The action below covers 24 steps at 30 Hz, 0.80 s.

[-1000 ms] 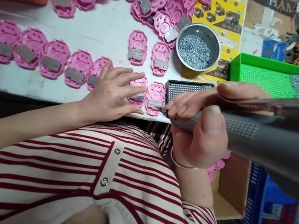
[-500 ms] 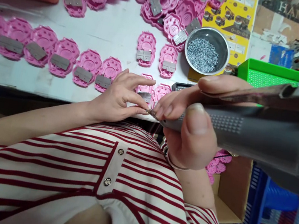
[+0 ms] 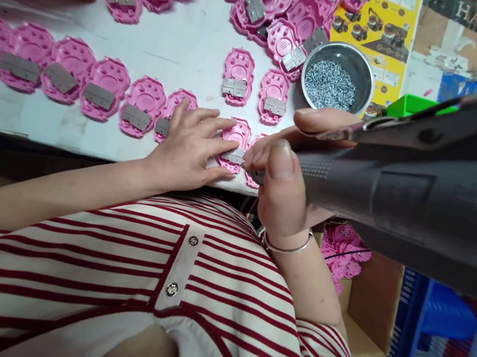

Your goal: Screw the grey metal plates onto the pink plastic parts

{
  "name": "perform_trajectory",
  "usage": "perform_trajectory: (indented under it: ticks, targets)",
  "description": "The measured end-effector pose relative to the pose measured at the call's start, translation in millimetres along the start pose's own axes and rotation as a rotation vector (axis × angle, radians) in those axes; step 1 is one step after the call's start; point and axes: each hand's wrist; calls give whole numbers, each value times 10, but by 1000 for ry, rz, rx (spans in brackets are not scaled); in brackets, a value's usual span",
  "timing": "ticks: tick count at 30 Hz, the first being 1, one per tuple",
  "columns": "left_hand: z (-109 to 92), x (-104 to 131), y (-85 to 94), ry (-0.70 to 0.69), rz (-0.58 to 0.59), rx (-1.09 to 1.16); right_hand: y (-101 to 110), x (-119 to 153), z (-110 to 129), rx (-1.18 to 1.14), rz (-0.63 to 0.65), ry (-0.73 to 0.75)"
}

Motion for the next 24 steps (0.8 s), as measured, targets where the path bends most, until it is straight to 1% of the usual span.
perform_trajectory:
  ticks: [2,4,8,9,13,16,19,22,24]
  targets:
    - [-10,-3,3,-10,6,-7,9,20,-73,-15,20,-66]
    - [-17,-6,3,-14,8,-10,5,27,-116,-40,46,-93]
    - [-20,-8,2,-15,11,-21,-35,25,-152,-130,86,-7]
    - [-20,-8,2,-18,12,-25,-43,25,-154,-141,86,-10]
    - [-18,-11,5,-29,6,-45,-59,28,-131,-106,93,-110]
    - [-15,-15,3,-27,7,-68,-64,20,-123,-109,90,-87]
    - [-12,-17,-1,-35,11,-82,-54,17,-164,-87,85,-65]
    - [-15,-20,-1,-48,23,-95,-28,30,-219,-31,106,-58]
    - [-21,-24,3,-49,33,-105,-16,39,-233,-37,124,-65]
Point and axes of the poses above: each hand's wrist, its own x-axis away from the middle knuckle, its own y-axis out of the back of the hand, z = x × y, and after that the axes turned 15 degrees about -y, right-handed
